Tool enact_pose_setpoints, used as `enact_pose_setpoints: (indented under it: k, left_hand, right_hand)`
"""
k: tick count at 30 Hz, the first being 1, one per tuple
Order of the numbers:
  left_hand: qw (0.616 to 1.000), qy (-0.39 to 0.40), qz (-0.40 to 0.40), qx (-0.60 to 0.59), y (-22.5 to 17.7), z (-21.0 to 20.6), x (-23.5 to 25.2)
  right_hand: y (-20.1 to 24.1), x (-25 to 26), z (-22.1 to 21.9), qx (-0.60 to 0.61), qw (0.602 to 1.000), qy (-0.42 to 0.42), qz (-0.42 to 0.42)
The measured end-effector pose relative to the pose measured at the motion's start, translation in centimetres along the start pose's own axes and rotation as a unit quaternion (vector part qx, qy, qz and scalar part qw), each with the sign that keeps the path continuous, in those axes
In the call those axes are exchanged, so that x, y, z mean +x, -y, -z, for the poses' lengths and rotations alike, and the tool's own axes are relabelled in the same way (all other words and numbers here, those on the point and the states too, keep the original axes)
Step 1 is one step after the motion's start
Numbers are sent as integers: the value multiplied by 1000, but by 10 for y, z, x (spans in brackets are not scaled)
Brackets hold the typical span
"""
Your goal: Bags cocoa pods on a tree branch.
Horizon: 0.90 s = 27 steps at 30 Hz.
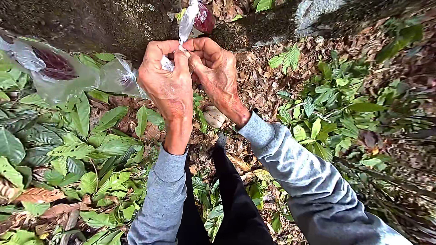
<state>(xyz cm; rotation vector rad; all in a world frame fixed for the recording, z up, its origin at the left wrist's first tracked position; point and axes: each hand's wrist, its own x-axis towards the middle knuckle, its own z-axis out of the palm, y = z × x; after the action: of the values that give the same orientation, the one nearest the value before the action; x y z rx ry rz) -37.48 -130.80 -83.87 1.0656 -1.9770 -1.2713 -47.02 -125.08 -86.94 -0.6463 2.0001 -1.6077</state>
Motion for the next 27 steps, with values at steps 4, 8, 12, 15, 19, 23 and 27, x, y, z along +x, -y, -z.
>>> enact_pose_setpoints:
  k: [4, 8, 12, 15, 19, 23, 27]
  left_hand:
    - [988, 114, -65, 76, 2, 26, -4]
    - [980, 133, -110, 96, 10, 30, -5]
    - [981, 107, -116, 110, 14, 22, -9]
    - [981, 115, -96, 121, 11, 22, -10]
    - [979, 143, -50, 134, 2, 25, -6]
    - [984, 138, 5, 108, -2, 24, -11]
    - [979, 170, 105, -48, -5, 28, -6]
  right_hand:
    - [-2, -2, -2, 23, 1000, -13, 5]
    - [-3, -1, -2, 24, 1000, -16, 2]
    - [-2, -1, -2, 33, 999, -9, 1]
    - [-4, -2, -1, 33, 999, 0, 8]
    - [-7, -2, 2, 34, 999, 21, 17]
    - [-7, -1, 3, 28, 999, 32, 9]
    - [-6, 0, 3, 18, 999, 26, 11]
